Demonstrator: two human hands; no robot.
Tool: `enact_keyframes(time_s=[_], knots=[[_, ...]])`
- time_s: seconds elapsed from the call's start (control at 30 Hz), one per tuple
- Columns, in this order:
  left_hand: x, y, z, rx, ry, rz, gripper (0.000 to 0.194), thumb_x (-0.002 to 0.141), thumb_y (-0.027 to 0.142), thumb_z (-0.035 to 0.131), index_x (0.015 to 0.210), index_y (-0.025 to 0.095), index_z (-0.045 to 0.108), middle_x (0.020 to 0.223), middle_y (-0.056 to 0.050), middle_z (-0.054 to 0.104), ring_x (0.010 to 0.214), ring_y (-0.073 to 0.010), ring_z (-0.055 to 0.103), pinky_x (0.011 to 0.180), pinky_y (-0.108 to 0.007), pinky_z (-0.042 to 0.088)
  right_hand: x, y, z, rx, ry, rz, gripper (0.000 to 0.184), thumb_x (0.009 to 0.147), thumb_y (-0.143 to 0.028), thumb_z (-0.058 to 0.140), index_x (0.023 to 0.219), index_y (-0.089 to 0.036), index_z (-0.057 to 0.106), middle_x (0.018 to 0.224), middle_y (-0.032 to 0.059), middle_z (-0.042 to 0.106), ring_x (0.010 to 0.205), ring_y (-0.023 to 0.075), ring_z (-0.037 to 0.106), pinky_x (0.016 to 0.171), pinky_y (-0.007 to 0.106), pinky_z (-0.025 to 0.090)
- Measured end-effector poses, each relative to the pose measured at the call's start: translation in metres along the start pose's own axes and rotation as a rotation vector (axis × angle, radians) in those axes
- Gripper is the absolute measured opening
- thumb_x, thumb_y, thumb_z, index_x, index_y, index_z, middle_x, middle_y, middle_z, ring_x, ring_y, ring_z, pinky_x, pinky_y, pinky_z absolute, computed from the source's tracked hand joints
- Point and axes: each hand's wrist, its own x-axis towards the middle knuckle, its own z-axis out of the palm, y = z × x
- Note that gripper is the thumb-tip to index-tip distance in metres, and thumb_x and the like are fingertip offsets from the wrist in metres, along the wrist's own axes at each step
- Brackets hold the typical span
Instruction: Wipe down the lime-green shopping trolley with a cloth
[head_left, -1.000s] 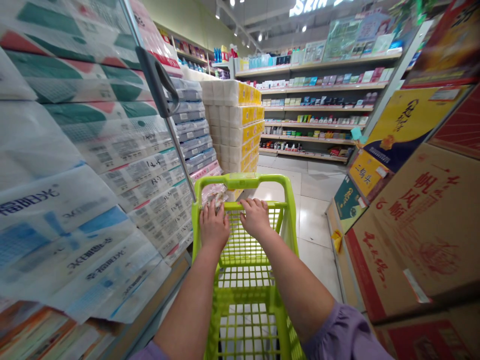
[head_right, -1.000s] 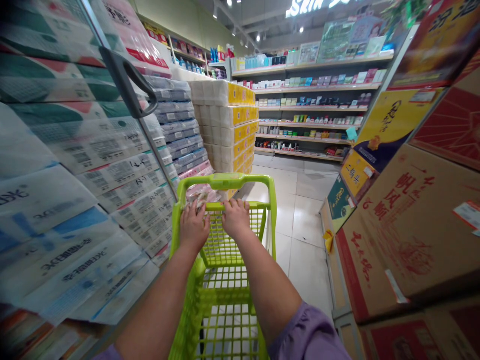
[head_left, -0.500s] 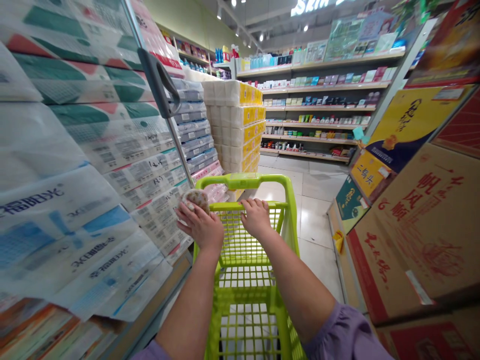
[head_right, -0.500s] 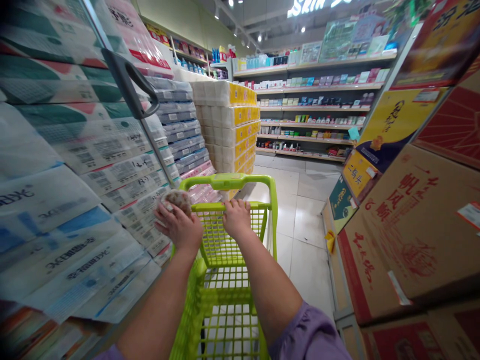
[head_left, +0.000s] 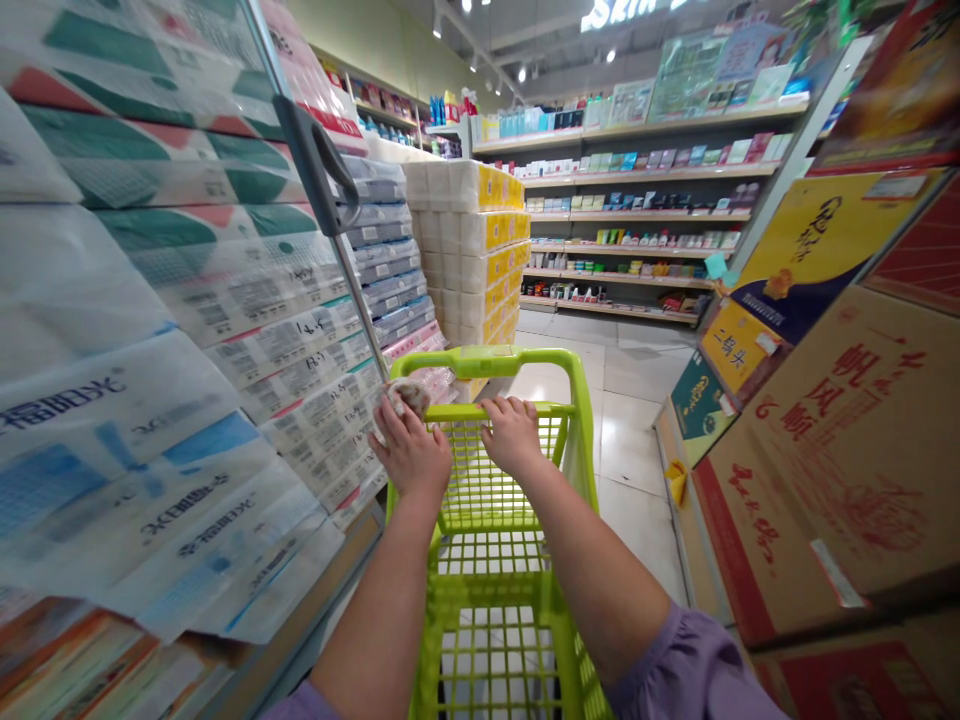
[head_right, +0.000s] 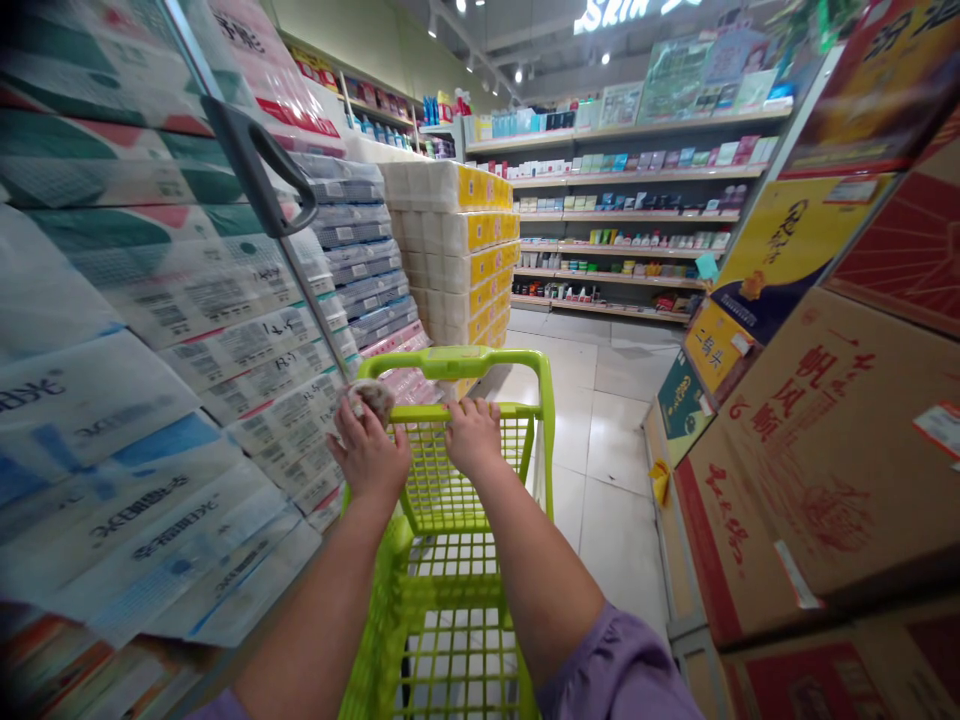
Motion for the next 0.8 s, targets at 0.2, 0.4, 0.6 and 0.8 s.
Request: enact_keyframes(time_s=[0.2,0.4,0.6,0.8], knots=[[0.001,-0.002,0.009,-0.078,-0.162,0.275,0.055,0.084,0.029,0.047,0.136,0.011,0.044,0.149,-0.019,0.035,0.139,-0.0334,0.029,0.114,-0.059,0.017,0.001,0.000,0.001,-0.002,0.000,0.009,0.041,0.087,-0.030,0.049,0.127,-0.023,0.053,0.132,0.0074,0.055,0.120,0.0265,0.041,0.104,0.044,0.020],[-0.005,0.003,0.012,-0.134,-0.216,0.424,0.050,0.085,0.028,0.047,0.134,0.015,0.049,0.149,-0.013,0.037,0.140,-0.0300,0.029,0.115,-0.053,0.020,0.002,0.001,0.003,-0.019,0.006,0.011,0.042,0.087,-0.031,0.049,0.127,-0.024,0.053,0.132,0.0081,0.055,0.120,0.0270,0.041,0.104,0.044,0.020],[-0.006,0.003,0.015,-0.082,-0.172,0.248,0.057,0.083,0.030,0.050,0.135,0.008,0.046,0.150,-0.020,0.033,0.139,-0.0360,0.028,0.111,-0.055,0.027,0.001,0.000,0.004,-0.023,0.000,0.005,0.040,0.087,-0.029,0.049,0.126,-0.024,0.053,0.130,0.0080,0.055,0.119,0.0270,0.041,0.103,0.043,0.020],[-0.005,0.002,0.015,-0.071,-0.141,0.308,0.052,0.086,0.029,0.047,0.135,0.012,0.047,0.148,-0.016,0.039,0.140,-0.0340,0.026,0.114,-0.055,0.023,0.000,0.001,0.003,-0.011,0.015,0.005,0.041,0.086,-0.030,0.050,0.127,-0.024,0.053,0.131,0.0080,0.055,0.119,0.0271,0.042,0.103,0.043,0.020]])
